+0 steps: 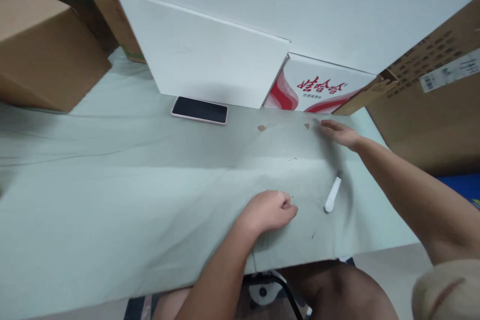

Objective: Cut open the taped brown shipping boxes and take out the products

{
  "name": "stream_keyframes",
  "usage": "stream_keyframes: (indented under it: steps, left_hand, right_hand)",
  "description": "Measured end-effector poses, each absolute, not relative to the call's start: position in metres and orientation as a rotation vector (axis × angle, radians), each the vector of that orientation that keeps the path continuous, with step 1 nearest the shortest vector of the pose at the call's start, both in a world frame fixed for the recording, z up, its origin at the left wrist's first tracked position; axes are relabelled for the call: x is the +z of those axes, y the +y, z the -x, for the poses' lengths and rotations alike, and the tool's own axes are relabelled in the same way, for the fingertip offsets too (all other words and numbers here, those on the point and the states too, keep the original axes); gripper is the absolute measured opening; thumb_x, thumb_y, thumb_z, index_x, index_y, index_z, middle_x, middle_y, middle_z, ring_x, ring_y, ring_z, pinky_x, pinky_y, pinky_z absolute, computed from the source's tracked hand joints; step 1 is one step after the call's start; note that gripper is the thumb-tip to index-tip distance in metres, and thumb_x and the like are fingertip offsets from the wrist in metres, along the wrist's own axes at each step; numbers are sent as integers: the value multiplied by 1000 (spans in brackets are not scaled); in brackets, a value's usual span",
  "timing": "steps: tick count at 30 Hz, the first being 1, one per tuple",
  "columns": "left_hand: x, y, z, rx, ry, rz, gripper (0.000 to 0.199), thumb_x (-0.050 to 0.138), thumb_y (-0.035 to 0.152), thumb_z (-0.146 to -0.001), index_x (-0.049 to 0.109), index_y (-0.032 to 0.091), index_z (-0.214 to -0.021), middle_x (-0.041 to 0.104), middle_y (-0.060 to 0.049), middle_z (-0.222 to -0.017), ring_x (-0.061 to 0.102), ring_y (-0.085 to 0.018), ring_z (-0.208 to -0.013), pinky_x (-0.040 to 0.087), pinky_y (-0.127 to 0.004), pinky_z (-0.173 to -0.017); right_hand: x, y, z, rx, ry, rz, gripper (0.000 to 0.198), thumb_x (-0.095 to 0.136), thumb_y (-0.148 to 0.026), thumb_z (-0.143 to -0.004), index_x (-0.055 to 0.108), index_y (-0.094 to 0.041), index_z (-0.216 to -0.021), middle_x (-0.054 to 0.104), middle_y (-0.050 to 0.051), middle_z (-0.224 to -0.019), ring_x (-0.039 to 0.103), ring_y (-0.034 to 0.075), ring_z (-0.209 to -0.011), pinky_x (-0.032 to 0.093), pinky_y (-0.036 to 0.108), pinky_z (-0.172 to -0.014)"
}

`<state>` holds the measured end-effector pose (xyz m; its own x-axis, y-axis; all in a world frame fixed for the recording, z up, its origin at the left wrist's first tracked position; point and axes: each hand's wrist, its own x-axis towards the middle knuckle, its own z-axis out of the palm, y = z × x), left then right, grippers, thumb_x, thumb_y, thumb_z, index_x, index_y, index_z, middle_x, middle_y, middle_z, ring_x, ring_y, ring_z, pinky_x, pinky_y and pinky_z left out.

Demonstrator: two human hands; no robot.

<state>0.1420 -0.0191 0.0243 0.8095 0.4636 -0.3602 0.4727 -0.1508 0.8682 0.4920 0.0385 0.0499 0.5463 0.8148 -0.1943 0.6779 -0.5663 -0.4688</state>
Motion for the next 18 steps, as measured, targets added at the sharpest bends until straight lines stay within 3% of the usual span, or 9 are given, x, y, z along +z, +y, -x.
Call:
stream_keyframes:
  steps: [4,9,14,18]
  left_hand:
    - [32,-21,-123,49,758,-1785,35,54,28,-86,36,20,-57,37,3,-54,28,-14,-54,22,-34,-59]
    - [41,-21,-86,121,837,-1773,31,54,31,-86,40,21,-60,44,2,-58,39,-15,-59,26,-32,-60]
    - [45,-16,-52,171,896,-1782,28,52,38,-86,44,21,-64,64,-4,-75,61,-21,-77,34,-32,-63]
    - [41,-11,-36,130,928,-1779,27,48,40,-88,54,21,-70,71,-7,-84,68,-25,-88,47,-33,-71]
  right_hand:
    - [60,41,-434,637,-1532,2360,33,63,-26,-89,71,-25,-120,64,6,-146,58,27,-138,41,45,-123]
    - [59,75,-327,432,-2199,1963,43,55,-37,-89,67,-23,-128,69,12,-136,69,33,-114,57,54,-101]
    - [58,131,-152,275,-2546,1473,48,50,-31,-93,61,-18,-138,65,17,-136,64,33,-124,53,53,-107]
    - [70,180,-9,124,-2577,1321,55,49,-28,-94,51,-19,-148,51,17,-151,51,33,-140,49,52,-112]
